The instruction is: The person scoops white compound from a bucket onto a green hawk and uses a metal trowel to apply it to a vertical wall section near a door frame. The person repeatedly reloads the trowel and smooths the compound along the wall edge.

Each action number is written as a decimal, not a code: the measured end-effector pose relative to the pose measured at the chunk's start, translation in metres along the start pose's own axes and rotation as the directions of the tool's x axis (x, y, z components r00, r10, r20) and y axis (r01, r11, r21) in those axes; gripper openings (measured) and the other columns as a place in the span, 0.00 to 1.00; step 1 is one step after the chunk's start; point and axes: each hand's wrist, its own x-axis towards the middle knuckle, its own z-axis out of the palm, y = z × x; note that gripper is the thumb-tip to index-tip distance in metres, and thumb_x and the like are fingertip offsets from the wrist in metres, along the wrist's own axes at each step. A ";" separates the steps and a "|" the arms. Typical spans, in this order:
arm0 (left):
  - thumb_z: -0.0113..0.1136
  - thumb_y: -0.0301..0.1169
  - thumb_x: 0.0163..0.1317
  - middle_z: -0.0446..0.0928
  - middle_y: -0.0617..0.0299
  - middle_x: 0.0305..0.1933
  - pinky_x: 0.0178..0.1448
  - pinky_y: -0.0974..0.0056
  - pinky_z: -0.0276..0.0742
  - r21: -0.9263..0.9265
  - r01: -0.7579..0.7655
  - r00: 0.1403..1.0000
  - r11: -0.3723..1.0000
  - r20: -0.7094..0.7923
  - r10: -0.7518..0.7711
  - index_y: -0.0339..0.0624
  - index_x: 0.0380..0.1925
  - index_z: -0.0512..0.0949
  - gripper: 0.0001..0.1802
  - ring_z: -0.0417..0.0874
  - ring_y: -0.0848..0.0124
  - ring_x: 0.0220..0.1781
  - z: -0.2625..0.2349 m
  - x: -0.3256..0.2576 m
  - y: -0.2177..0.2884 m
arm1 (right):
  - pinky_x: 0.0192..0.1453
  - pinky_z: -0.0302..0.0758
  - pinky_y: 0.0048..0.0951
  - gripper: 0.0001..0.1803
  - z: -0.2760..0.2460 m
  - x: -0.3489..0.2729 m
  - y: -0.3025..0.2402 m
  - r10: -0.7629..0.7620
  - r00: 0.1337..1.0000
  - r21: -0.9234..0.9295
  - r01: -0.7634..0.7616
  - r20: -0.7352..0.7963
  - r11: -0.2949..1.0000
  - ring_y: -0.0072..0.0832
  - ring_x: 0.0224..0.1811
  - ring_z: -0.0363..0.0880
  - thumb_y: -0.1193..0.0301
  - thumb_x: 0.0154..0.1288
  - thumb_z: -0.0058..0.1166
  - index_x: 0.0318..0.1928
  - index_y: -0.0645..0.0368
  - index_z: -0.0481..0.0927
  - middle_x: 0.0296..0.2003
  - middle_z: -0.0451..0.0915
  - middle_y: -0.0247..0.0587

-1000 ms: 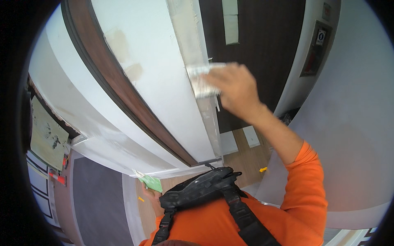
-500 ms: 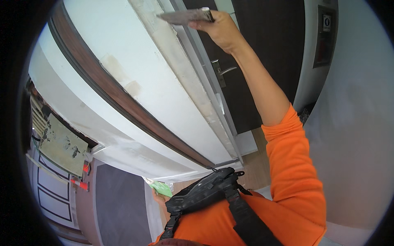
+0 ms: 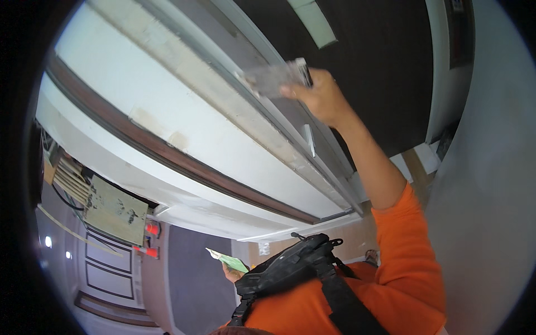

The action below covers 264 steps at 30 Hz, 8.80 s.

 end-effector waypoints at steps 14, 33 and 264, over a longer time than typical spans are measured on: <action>0.66 0.46 0.67 0.85 0.69 0.33 0.36 0.67 0.86 -0.096 0.218 0.976 0.971 0.015 -0.217 0.52 0.33 0.83 0.12 0.86 0.73 0.33 0.053 -0.012 0.030 | 0.66 0.73 0.35 0.21 0.013 0.019 0.017 -0.040 0.970 -0.072 0.058 0.240 0.996 0.31 0.55 0.82 0.64 0.68 0.67 0.58 0.58 0.85 0.50 0.88 0.42; 0.63 0.35 0.68 0.82 0.71 0.35 0.46 0.65 0.91 -0.260 0.303 0.945 0.917 0.208 -0.253 0.46 0.42 0.82 0.08 0.85 0.75 0.38 0.109 -0.021 0.020 | 0.51 0.79 0.30 0.14 -0.063 -0.210 0.130 0.522 0.851 0.265 -0.491 -0.057 0.830 0.22 0.42 0.83 0.67 0.67 0.64 0.48 0.62 0.86 0.40 0.88 0.38; 0.61 0.51 0.56 0.75 0.63 0.32 0.31 0.62 0.72 0.328 0.788 0.571 0.521 -0.072 -0.818 0.48 0.39 0.79 0.21 0.73 0.67 0.30 -0.070 0.123 0.022 | 0.57 0.76 0.37 0.38 0.153 -0.338 0.229 -0.105 0.779 -0.692 -0.475 -0.618 0.543 0.41 0.51 0.76 0.89 0.54 0.57 0.65 0.45 0.83 0.48 0.77 0.43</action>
